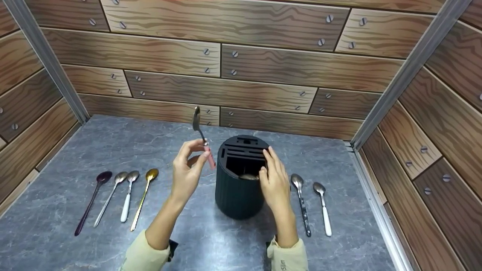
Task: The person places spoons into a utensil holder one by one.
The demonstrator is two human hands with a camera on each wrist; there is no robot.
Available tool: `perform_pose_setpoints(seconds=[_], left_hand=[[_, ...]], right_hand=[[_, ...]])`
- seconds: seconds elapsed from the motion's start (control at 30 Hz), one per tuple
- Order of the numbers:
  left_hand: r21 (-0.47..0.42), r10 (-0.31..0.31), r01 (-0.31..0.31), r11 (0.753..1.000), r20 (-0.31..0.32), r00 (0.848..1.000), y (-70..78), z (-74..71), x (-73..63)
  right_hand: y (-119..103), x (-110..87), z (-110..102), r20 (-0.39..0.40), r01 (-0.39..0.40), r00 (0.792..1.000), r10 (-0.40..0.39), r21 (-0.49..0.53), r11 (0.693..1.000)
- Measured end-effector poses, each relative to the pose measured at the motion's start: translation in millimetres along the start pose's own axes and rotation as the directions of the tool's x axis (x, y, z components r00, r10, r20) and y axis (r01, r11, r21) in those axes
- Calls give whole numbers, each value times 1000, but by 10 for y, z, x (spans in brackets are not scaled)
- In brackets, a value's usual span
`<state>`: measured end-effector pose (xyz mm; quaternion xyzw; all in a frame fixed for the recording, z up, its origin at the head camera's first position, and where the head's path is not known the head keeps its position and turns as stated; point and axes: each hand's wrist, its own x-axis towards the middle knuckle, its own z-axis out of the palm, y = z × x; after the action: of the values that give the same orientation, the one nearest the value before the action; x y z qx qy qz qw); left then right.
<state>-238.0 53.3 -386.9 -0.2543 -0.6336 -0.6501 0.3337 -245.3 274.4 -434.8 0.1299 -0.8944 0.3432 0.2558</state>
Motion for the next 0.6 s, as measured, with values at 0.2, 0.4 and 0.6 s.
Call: perform_pose_setpoints(seconds=[0.2, 0.4, 0.6], left_hand=[[-26, -8, 8, 1000, 35, 999, 215, 93, 72], [-76, -8, 13, 997, 64, 998, 204, 176, 44], [-87, -3, 10, 996, 88, 996, -120, 283, -41]], right_hand=[[6, 3, -1, -6, 7, 1000, -7, 6, 1000], [8, -2, 3, -18, 19, 1000, -19, 19, 1000], [12, -2, 8, -20, 23, 1000, -22, 27, 999]])
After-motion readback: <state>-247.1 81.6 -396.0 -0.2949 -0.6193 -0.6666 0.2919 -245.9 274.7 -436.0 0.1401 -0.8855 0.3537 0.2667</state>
